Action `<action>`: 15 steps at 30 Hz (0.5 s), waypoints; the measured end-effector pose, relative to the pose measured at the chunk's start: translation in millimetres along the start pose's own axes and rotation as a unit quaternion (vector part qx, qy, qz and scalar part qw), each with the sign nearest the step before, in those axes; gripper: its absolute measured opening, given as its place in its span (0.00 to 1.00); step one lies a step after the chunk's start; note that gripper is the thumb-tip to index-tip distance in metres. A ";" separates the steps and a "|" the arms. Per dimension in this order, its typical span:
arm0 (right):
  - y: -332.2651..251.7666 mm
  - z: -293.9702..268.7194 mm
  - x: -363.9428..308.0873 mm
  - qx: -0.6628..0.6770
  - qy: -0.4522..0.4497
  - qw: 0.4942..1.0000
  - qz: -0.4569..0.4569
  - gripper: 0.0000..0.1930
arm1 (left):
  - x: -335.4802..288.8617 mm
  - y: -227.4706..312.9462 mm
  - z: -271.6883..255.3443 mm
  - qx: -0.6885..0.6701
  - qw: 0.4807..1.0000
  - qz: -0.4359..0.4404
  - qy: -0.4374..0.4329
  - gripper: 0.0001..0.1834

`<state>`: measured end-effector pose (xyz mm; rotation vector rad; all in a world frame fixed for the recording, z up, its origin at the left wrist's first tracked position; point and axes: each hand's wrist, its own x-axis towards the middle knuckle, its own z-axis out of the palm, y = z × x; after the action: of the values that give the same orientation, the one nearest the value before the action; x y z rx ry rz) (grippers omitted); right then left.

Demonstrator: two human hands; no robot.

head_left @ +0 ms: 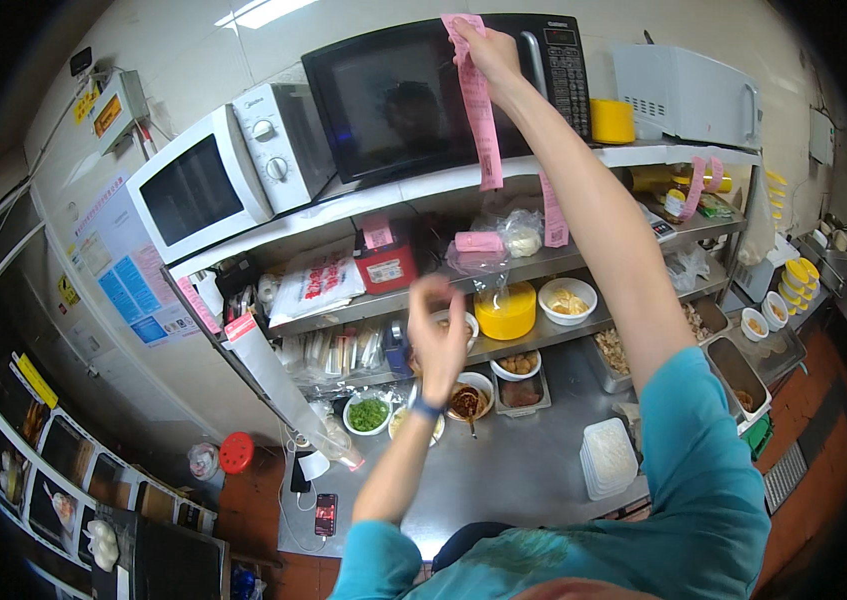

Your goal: The person assembles two food orders in a commercial kitchen. They scoop cooked meat from a pot into bowls, add chopped green onions and other toppings from containers, and place the bowls into a microwave. They handle tongs, bowls, and a microwave throughout the process.

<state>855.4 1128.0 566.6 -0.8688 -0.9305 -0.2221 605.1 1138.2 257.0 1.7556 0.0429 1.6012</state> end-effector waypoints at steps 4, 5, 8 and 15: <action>29.8 5.8 39.3 -0.210 0.069 0.971 0.096 0.26 | -133.9 -28.6 -99.3 0.071 0.982 -0.168 0.047 0.06; 33.1 -0.1 43.6 -0.246 0.072 0.961 0.104 0.29 | -168.5 -36.4 -119.6 0.077 0.973 -0.212 0.050 0.06; 39.8 -8.2 54.9 -0.257 0.044 0.963 0.061 0.20 | -267.2 -50.8 -159.4 0.052 0.955 -0.288 0.040 0.05; 33.6 -14.0 89.6 -0.327 0.020 0.943 0.061 0.32 | -362.3 -38.2 -168.0 -0.063 0.880 -0.470 0.010 0.06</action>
<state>935.2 1156.2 613.4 -1.5245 -0.7646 -0.4532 397.1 1070.8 -79.3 1.2768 0.6803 0.8649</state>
